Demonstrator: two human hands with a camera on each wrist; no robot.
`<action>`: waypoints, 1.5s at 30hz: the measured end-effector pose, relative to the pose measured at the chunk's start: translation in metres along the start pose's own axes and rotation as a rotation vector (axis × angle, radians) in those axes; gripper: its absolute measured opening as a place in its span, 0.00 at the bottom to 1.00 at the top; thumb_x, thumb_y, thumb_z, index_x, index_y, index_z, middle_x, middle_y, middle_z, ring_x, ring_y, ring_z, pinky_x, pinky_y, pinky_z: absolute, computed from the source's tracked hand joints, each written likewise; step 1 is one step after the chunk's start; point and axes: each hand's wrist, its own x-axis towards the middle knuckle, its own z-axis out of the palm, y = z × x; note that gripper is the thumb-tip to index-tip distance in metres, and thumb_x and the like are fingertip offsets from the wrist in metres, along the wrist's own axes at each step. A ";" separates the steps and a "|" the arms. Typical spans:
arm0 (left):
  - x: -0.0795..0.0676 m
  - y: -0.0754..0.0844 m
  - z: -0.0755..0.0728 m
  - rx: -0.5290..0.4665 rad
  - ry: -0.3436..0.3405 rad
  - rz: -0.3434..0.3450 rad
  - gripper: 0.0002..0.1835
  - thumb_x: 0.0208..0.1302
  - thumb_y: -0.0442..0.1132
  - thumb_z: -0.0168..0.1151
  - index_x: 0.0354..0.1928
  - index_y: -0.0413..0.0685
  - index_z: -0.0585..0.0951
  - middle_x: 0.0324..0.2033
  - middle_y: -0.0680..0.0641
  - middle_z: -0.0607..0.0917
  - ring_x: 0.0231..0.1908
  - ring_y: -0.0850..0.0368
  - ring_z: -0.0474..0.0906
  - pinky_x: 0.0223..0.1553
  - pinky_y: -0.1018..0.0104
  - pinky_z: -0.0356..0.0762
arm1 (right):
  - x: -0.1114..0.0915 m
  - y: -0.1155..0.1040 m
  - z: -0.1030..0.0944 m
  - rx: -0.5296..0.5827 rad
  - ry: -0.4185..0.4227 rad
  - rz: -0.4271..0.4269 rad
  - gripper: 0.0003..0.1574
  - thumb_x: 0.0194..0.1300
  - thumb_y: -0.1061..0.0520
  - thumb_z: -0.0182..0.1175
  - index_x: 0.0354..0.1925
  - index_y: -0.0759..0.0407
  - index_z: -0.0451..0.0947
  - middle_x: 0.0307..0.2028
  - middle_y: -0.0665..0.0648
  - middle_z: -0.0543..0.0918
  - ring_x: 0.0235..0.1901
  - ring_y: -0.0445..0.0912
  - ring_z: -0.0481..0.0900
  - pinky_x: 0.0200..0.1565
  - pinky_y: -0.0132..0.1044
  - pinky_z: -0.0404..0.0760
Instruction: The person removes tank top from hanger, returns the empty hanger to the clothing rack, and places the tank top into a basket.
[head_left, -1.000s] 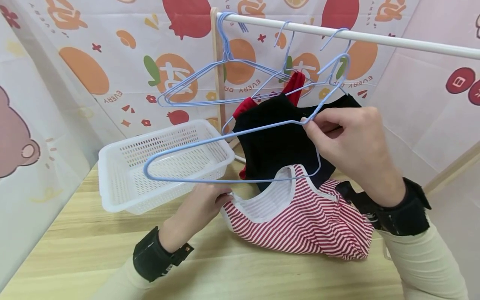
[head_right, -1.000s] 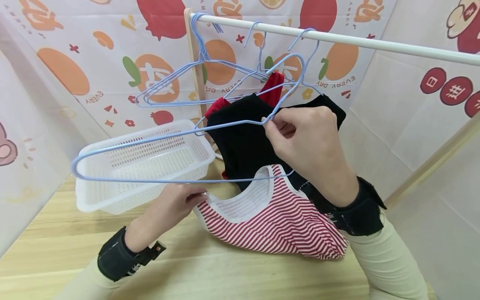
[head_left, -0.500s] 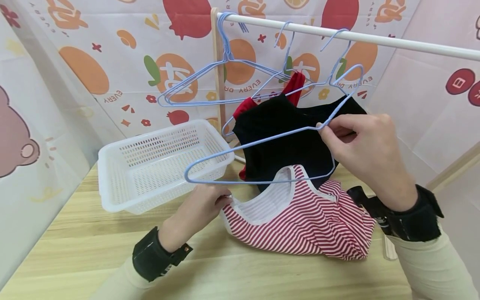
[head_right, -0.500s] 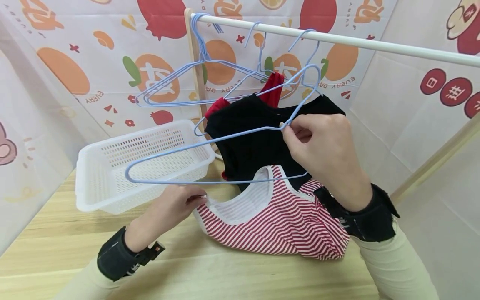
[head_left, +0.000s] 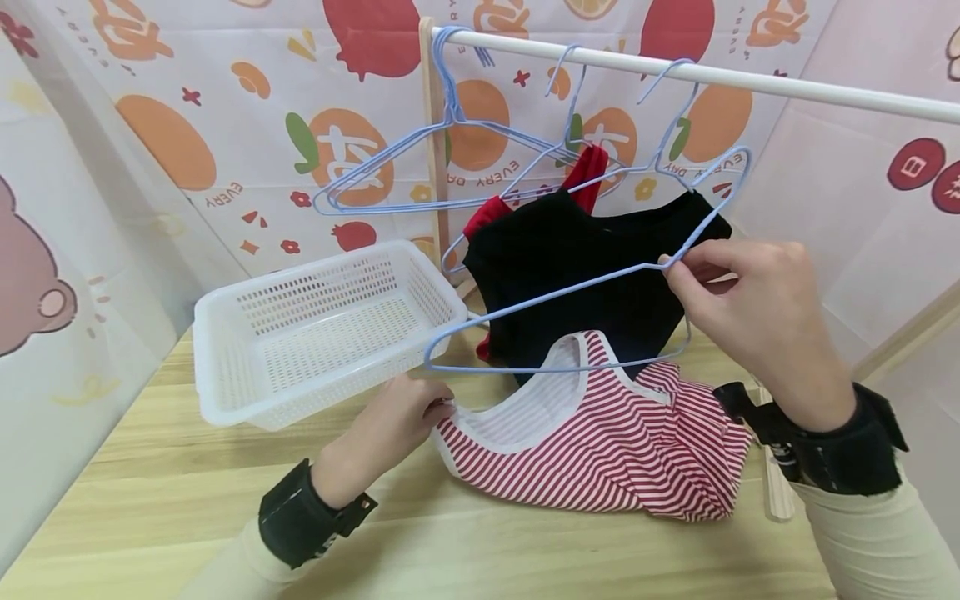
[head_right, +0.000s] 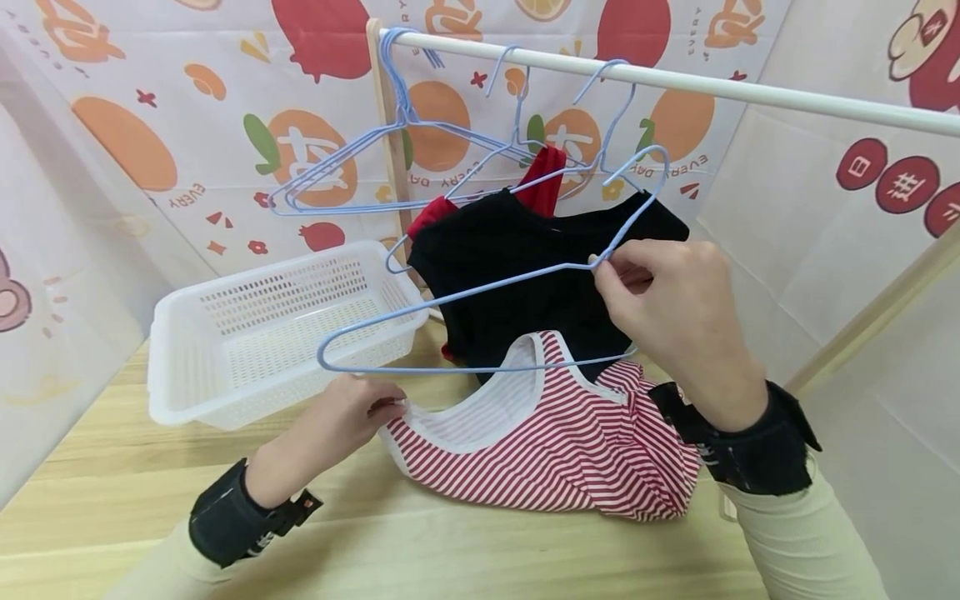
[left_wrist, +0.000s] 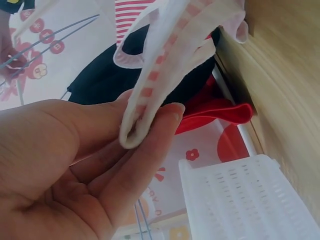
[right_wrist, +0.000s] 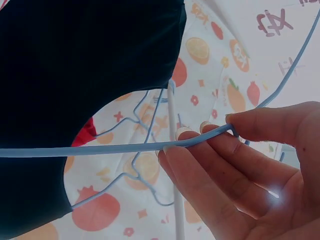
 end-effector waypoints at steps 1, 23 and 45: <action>-0.001 0.000 0.000 -0.002 0.002 -0.002 0.08 0.60 0.25 0.70 0.27 0.46 0.85 0.22 0.56 0.80 0.25 0.66 0.69 0.28 0.72 0.71 | -0.001 0.002 0.000 0.005 0.002 0.005 0.07 0.63 0.61 0.67 0.30 0.61 0.90 0.24 0.58 0.89 0.26 0.15 0.70 0.35 0.08 0.68; -0.041 -0.010 -0.024 0.115 0.025 -0.143 0.24 0.55 0.27 0.75 0.56 0.38 0.84 0.50 0.38 0.89 0.51 0.40 0.87 0.51 0.47 0.85 | -0.010 0.035 -0.002 -0.052 0.072 0.042 0.10 0.63 0.59 0.67 0.29 0.63 0.90 0.24 0.62 0.89 0.28 0.04 0.63 0.36 0.05 0.63; -0.094 -0.045 -0.055 0.280 0.429 -0.254 0.26 0.48 0.27 0.79 0.53 0.34 0.84 0.45 0.29 0.87 0.44 0.28 0.81 0.47 0.35 0.77 | -0.014 0.066 -0.020 -0.088 0.094 0.122 0.13 0.63 0.58 0.66 0.34 0.68 0.90 0.28 0.68 0.89 0.27 0.03 0.62 0.37 0.03 0.61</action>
